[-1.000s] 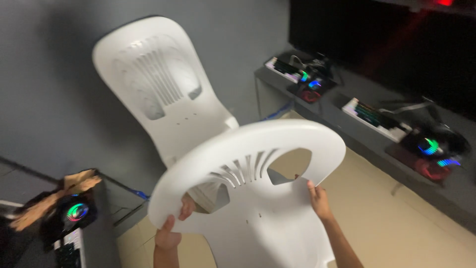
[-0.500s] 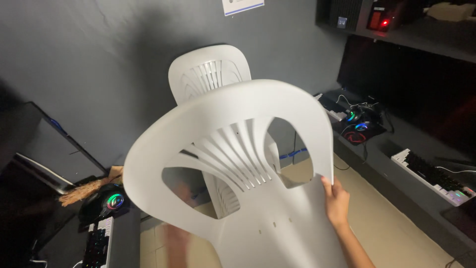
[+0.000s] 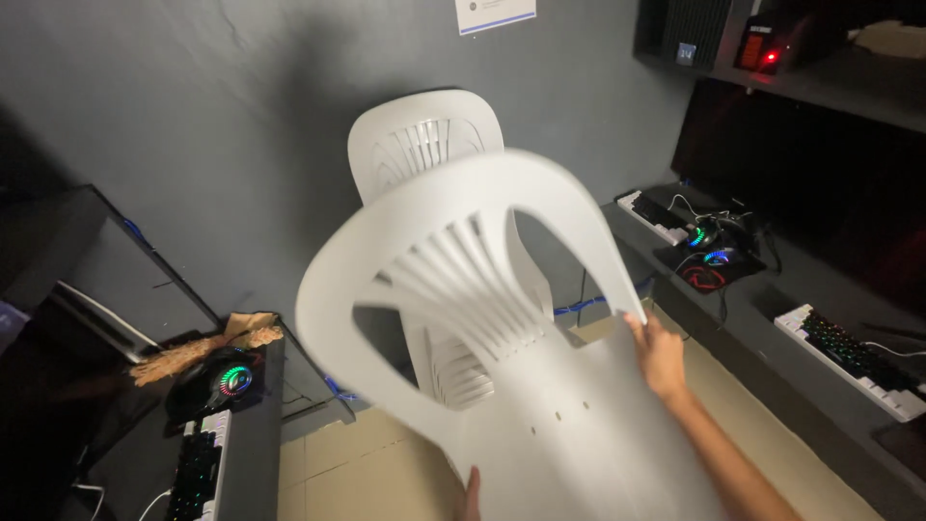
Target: Stacking plastic chairs in an office environment.
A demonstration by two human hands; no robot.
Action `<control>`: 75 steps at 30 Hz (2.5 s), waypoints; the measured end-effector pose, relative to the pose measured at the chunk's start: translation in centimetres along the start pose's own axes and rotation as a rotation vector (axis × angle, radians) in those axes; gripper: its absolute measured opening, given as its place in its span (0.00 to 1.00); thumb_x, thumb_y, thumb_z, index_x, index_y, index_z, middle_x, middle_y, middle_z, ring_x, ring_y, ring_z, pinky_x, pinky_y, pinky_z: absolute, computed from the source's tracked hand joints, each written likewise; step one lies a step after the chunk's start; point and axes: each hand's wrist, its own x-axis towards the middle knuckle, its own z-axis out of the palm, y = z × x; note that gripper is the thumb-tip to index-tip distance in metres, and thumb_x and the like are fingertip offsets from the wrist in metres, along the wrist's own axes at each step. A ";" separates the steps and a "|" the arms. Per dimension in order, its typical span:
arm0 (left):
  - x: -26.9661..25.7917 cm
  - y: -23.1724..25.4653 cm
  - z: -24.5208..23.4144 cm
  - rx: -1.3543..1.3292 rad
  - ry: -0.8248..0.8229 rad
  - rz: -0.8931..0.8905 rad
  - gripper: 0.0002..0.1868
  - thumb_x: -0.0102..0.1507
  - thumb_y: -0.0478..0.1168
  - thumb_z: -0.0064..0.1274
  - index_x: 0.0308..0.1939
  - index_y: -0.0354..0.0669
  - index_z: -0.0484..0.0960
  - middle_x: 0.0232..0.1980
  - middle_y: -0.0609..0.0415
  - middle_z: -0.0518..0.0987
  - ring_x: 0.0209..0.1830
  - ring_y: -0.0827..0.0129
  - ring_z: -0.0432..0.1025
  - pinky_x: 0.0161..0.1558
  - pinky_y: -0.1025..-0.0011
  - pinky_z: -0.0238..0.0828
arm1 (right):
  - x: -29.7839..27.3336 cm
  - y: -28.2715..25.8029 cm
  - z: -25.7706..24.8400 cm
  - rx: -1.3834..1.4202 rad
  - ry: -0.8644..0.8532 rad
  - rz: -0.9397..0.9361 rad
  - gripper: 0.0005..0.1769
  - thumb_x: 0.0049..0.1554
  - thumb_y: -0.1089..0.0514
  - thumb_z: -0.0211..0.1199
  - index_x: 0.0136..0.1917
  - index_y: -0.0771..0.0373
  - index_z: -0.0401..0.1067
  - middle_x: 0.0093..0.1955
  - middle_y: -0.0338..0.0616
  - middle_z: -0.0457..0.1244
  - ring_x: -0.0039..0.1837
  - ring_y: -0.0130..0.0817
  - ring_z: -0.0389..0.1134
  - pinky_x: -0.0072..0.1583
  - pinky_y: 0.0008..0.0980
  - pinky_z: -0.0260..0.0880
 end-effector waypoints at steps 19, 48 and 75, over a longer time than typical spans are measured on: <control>9.1 28.0 6.2 0.322 0.145 -0.005 0.37 0.61 0.58 0.55 0.62 0.29 0.78 0.58 0.39 0.82 0.56 0.52 0.75 0.57 0.56 0.69 | 18.6 -6.6 -4.1 0.137 0.060 -0.123 0.34 0.67 0.36 0.54 0.43 0.74 0.72 0.36 0.67 0.64 0.41 0.58 0.67 0.45 0.48 0.68; 24.1 45.4 13.8 0.157 0.161 0.283 0.28 0.63 0.51 0.55 0.59 0.32 0.78 0.52 0.44 0.82 0.47 0.59 0.76 0.47 0.62 0.74 | 40.4 -15.1 14.0 0.338 0.078 -0.057 0.41 0.62 0.28 0.53 0.45 0.74 0.75 0.44 0.67 0.69 0.50 0.60 0.72 0.53 0.51 0.70; 41.0 37.6 5.4 0.242 0.402 0.078 0.41 0.59 0.61 0.54 0.67 0.35 0.75 0.62 0.41 0.78 0.57 0.50 0.71 0.58 0.57 0.67 | 46.9 -3.6 41.0 0.129 -0.141 -0.062 0.40 0.66 0.29 0.49 0.49 0.71 0.78 0.49 0.69 0.68 0.57 0.66 0.71 0.58 0.55 0.71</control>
